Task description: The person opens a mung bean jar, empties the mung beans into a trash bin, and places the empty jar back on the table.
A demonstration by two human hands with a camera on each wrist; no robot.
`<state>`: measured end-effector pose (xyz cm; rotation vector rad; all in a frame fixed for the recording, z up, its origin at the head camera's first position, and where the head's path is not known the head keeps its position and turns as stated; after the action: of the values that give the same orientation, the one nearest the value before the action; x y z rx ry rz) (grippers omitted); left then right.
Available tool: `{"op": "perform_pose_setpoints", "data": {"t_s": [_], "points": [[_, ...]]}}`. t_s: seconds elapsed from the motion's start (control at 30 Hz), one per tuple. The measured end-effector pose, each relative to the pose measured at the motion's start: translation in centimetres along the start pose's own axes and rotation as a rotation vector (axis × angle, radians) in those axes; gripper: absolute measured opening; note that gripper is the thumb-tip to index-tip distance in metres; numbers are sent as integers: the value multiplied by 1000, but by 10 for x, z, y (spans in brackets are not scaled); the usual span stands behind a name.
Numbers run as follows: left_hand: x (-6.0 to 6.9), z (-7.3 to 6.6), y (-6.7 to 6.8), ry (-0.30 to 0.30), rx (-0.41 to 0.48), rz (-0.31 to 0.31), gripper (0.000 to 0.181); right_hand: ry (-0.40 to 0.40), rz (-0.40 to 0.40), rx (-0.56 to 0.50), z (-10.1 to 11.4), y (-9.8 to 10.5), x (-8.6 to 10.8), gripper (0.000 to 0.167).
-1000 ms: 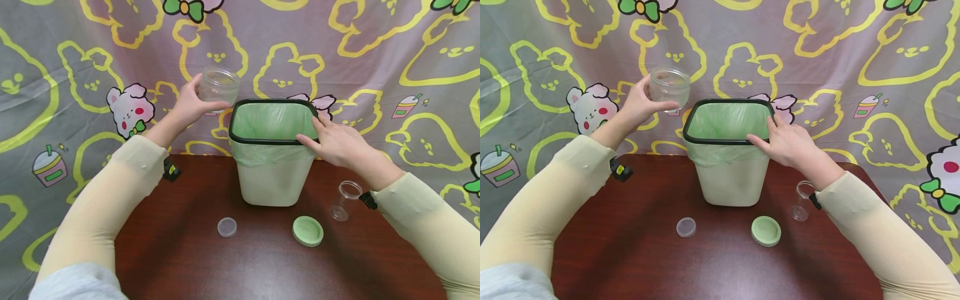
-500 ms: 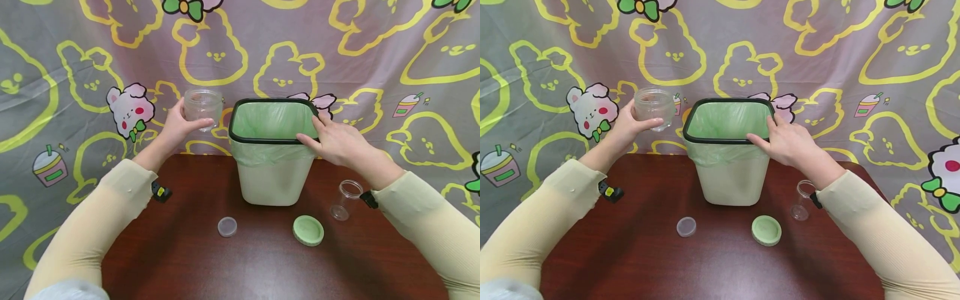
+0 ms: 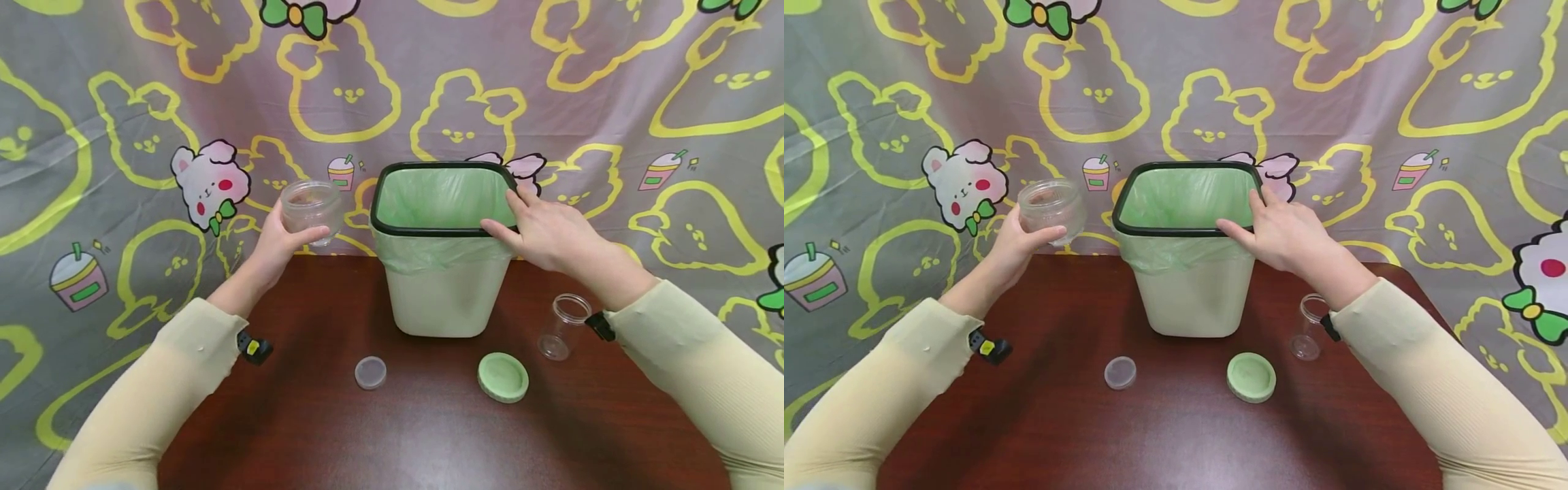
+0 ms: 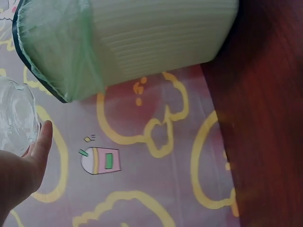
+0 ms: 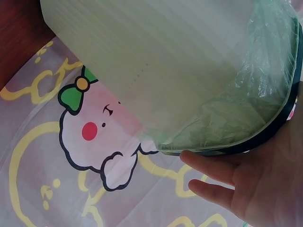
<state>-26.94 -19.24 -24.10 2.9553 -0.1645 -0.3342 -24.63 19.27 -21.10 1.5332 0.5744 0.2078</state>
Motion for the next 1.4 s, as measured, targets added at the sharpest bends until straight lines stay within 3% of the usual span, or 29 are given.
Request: {"op": "perform_pose_setpoints", "data": {"t_s": [0.27,0.67,1.03,1.27,1.4], "points": [[7,25,7,44,-13,-49,73,-3,17,-6,1,-2,0,90],[23,64,17,156,-82,-82,84,-14,32,-14,1,-3,0,93],[34,105,14,172,-135,-52,82,-1,0,-10,1,0,1,89],[40,127,11,241,-235,-136,89,-7,11,-10,0,1,0,90],[41,135,9,288,-231,-187,88,-7,8,-12,-1,1,1,90]]}}
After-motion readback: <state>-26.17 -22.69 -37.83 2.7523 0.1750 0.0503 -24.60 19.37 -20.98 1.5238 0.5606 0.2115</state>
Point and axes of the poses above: each hand's wrist, its own x-axis away from the middle knuckle, its own y-axis out of the back of the hand, z = x × y, the point moved 1 cm from there along -x, towards the middle knuckle, and after that the axes turned 9 degrees about y, right-handed, at the moved point
